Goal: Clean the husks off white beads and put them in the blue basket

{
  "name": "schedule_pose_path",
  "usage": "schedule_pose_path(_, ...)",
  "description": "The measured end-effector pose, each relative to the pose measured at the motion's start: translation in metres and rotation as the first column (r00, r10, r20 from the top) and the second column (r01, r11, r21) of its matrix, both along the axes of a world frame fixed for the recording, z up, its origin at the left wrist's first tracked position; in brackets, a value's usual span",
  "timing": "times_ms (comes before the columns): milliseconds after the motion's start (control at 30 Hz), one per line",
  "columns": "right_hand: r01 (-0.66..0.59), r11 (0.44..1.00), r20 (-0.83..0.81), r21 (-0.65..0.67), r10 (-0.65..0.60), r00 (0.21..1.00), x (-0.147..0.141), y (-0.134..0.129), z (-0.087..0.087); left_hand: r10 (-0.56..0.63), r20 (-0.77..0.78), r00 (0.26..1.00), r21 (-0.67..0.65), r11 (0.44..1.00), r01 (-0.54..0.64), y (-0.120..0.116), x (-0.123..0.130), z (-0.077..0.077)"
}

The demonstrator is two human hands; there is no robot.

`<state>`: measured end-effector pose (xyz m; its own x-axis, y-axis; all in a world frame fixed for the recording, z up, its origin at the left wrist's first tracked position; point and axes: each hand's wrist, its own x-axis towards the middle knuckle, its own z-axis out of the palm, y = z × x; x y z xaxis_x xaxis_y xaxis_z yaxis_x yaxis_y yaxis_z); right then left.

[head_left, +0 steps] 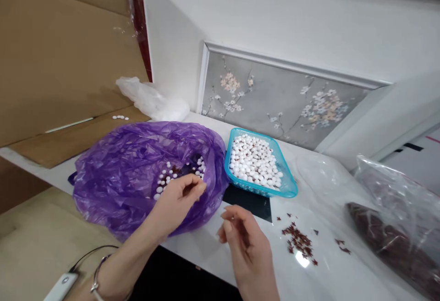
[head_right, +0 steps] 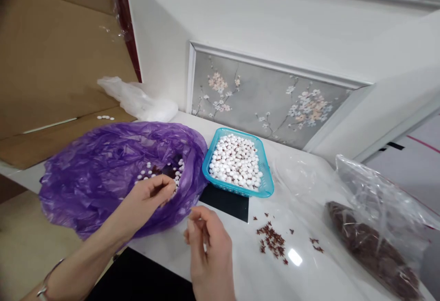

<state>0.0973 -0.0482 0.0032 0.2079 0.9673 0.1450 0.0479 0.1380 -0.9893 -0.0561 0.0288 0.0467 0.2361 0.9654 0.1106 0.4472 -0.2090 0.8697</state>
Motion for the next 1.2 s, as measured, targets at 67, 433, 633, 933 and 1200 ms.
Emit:
schedule_pose_path(67,-0.060,0.997,-0.021,0.043,0.061,0.998,-0.006,0.008,0.004,-0.069,0.244,0.967,-0.170,0.979,0.112,-0.012,0.006,0.001)
schedule_pose_path(433,0.057,0.990,-0.016,0.129,-0.056,0.998,0.001,0.012,-0.002,-0.058,0.489,0.870,-0.264,0.941,0.211,-0.034,0.028,-0.009)
schedule_pose_path(633,0.107,0.992,-0.069,0.072,-0.102,0.992,-0.002,0.009,-0.009,0.001,-0.092,0.996,0.151,0.989,0.013,-0.005,-0.007,-0.004)
schedule_pose_path(933,-0.289,0.929,0.771,0.232,0.006,0.637,-0.016,0.032,-0.003,-0.176,-0.413,0.894,0.161,0.952,0.262,0.015,-0.025,-0.018)
schedule_pose_path(1200,-0.148,0.982,0.890,0.115,-0.035,0.454,-0.011,0.039,-0.020,-0.096,-0.479,0.873,0.173,0.964,0.201,0.039,-0.043,-0.003)
